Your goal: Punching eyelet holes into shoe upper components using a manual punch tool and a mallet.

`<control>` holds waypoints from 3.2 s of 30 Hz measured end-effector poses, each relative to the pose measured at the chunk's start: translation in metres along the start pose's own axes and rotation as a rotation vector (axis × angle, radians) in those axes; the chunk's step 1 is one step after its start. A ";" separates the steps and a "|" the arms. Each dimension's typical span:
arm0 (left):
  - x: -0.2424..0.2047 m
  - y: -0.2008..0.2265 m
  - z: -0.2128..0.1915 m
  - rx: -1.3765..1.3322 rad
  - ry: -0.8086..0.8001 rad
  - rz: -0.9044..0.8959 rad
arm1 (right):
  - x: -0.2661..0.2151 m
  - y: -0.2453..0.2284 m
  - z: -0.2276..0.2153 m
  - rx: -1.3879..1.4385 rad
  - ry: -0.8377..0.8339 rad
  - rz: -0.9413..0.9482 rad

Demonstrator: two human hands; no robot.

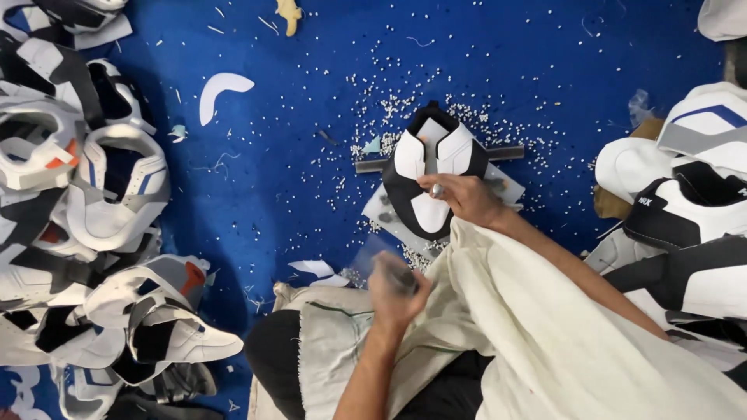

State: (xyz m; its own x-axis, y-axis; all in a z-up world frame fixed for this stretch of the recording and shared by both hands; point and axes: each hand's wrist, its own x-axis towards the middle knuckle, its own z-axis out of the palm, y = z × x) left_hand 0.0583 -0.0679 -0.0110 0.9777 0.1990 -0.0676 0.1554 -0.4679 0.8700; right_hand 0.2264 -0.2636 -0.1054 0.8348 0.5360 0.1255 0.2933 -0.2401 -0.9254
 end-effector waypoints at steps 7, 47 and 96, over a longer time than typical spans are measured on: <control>-0.016 0.001 -0.008 0.217 -0.076 -0.233 | 0.005 0.055 0.014 0.377 0.172 0.241; 0.004 -0.035 0.032 0.272 -0.039 -0.158 | 0.012 0.043 0.005 -0.187 0.128 -0.102; 0.044 -0.011 0.027 -0.019 0.128 0.223 | 0.049 0.020 -0.011 -0.205 0.222 -0.037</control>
State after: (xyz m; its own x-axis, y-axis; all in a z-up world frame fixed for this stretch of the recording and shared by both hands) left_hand 0.1029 -0.0770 -0.0364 0.9613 0.2010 0.1882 -0.0656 -0.4965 0.8655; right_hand 0.2780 -0.2516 -0.1136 0.8966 0.3626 0.2542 0.3946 -0.3937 -0.8302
